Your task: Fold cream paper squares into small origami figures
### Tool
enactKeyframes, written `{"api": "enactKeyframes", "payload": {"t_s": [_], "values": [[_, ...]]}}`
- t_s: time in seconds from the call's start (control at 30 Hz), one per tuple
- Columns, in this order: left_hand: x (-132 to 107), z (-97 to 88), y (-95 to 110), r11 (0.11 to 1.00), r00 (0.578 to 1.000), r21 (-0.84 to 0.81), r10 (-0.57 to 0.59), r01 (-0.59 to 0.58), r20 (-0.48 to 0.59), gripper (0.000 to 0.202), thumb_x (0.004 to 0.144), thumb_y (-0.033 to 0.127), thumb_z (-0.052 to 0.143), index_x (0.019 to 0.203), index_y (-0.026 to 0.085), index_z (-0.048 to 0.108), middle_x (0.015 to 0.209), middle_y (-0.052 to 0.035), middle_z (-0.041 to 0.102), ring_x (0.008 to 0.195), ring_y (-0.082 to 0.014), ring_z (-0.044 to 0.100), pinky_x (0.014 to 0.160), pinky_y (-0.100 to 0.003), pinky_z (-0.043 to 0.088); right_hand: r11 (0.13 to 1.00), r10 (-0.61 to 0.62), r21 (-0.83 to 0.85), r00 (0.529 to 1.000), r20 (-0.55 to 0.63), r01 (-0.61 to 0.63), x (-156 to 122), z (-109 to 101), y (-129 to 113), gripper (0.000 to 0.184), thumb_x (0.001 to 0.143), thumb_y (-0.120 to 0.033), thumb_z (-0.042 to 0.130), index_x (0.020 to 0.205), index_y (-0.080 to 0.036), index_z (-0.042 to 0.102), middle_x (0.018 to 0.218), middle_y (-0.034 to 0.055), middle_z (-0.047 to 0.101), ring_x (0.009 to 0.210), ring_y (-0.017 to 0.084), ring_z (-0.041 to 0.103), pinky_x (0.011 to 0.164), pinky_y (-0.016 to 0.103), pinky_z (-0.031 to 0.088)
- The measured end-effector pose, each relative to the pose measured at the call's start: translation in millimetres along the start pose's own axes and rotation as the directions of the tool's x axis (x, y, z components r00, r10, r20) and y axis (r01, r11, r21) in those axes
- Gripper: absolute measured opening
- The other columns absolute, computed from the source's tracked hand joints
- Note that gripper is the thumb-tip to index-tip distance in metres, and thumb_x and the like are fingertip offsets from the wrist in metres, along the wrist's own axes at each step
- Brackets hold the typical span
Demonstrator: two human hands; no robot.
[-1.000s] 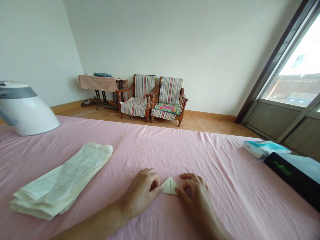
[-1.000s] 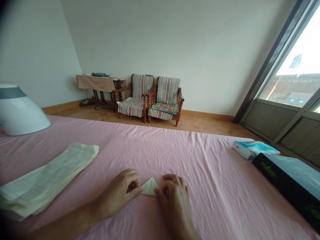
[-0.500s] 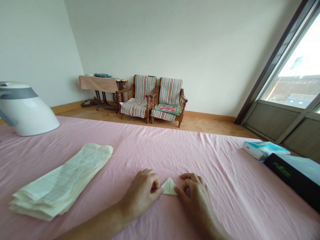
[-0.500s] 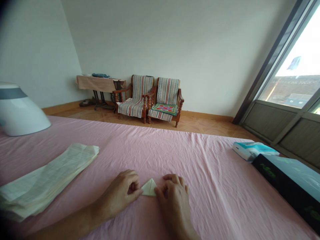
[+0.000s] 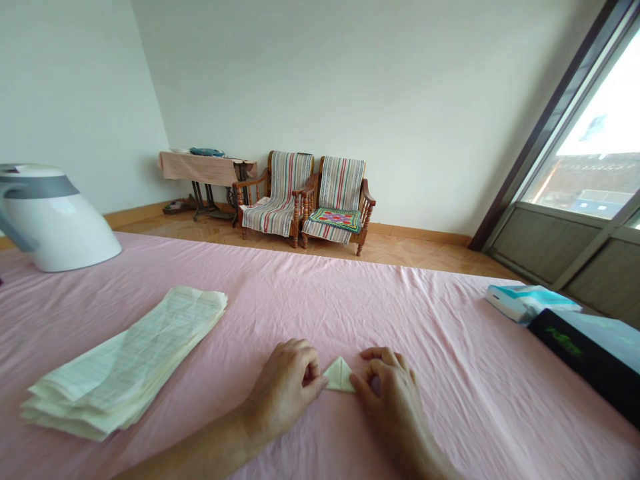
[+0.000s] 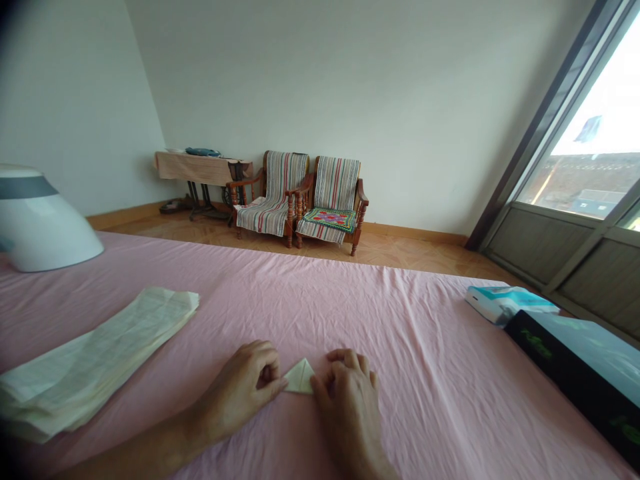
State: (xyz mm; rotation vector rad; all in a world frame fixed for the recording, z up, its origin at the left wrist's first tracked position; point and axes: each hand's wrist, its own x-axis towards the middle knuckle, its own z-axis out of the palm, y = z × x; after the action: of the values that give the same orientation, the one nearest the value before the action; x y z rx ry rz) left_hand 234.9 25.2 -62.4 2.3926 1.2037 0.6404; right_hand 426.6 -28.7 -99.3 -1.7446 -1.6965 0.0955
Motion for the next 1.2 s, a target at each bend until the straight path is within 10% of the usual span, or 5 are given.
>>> {"api": "enactKeyframes", "payload": {"t_s": [0.37,0.8,0.97,1.2], "values": [[-0.8,-1.9,3.0,1.000,1.000,-0.009,0.028,-0.028,0.005,0.015,0.074,0.007,0.065,0.072,0.017,0.055,0.075,0.0014,0.058,0.075,-0.0170,0.053,0.068,-0.026,0.037,0.998,0.065,-0.014,0.997,0.045,-0.064,0.7,-2.2,-5.6,0.022,0.079,-0.024,0.062,0.058,-0.023,0.058,0.102,0.0065,0.066,0.093,0.030,0.057,0.074,0.043,0.041],[-6.9,3.0,4.6,0.915,0.918,0.108,0.375,-0.389,0.131,0.020,0.097,0.018,0.050,0.108,0.025,0.066,0.086,-0.0016,0.055,0.085,-0.0188,0.049,0.075,-0.030,0.037,0.998,0.056,0.035,0.998,0.023,-0.057,-0.8,-1.8,-3.4,0.022,0.082,-0.024,0.058,0.060,-0.023,0.057,0.100,0.0067,0.064,0.093,0.028,0.057,0.078,0.043,0.042],[-4.2,-0.4,5.4,0.925,0.922,0.057,0.366,-0.375,0.128,0.023,0.096,0.016,0.052,0.110,0.028,0.067,0.085,-0.0005,0.055,0.086,-0.0183,0.050,0.075,-0.029,0.034,0.986,-0.144,0.070,0.981,-0.127,0.154,-12.0,-8.9,-3.1,0.020,0.091,-0.019,0.043,0.083,-0.022,0.061,0.098,0.0085,0.061,0.089,0.023,0.058,0.073,0.035,0.046],[-2.6,-2.4,4.0,0.931,0.926,-0.011,0.363,-0.364,0.108,0.030,0.096,0.017,0.054,0.117,0.037,0.063,0.086,0.0018,0.056,0.087,-0.0159,0.050,0.076,-0.028,0.031,0.878,-0.456,-0.177,0.889,-0.034,0.444,-29.3,-11.1,-13.1,0.031,0.087,-0.013,0.048,0.114,-0.024,0.060,0.096,0.0044,0.064,0.080,0.021,0.057,0.067,0.034,0.042]]}}
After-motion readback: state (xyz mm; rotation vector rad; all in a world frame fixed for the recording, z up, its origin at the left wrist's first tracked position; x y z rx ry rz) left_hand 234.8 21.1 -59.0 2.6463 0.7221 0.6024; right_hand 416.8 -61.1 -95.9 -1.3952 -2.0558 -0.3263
